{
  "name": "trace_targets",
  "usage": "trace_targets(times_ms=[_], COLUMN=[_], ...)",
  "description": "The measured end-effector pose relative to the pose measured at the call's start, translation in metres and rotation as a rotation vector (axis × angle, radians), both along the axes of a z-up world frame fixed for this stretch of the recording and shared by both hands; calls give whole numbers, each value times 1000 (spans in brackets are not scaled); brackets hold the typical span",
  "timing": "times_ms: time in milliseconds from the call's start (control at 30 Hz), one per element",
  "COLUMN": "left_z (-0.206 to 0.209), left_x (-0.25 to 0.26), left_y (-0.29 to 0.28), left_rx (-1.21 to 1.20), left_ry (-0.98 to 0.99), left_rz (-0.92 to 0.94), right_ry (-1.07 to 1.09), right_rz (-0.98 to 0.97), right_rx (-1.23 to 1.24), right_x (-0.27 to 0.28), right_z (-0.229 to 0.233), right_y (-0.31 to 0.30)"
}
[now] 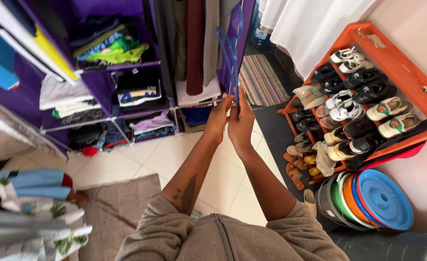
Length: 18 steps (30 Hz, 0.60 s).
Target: The person removes a denim jacket and a grey hoodie from a purple wardrobe, placing them on a nearby bed. They then retrieve folded pants from a shelf and add them to the pile. Finally, the person selects a pair of sandals and two pairs of sneakers from a shoe rack, placing them on the bed with the clothes.
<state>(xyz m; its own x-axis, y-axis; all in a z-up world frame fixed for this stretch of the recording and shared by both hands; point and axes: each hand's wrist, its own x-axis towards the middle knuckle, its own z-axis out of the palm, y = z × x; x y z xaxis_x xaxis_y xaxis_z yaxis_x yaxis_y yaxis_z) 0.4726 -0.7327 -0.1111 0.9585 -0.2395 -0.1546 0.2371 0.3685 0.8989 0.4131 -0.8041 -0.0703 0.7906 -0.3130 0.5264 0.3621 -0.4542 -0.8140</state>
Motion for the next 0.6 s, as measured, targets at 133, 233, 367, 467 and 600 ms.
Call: trace_targets(times_ms=[133, 233, 367, 467, 600], left_z=[31, 60, 108, 137, 159], left_x=[45, 87, 144, 194, 254], left_y=[-15, -22, -23, -22, -23], left_rx=[65, 102, 142, 129, 153], left_ry=[-45, -192, -422, -476, -572], left_rz=[-82, -191, -209, -159, -122], right_ry=[-371, -241, -396, -267, -342], right_rz=[-62, -161, -137, -148, -80], right_rx=[-210, -166, -95, -8, 64], right_x=[50, 95, 165, 219, 288], right_z=[9, 23, 56, 82, 101], right_y=[-9, -15, -12, -11, -15])
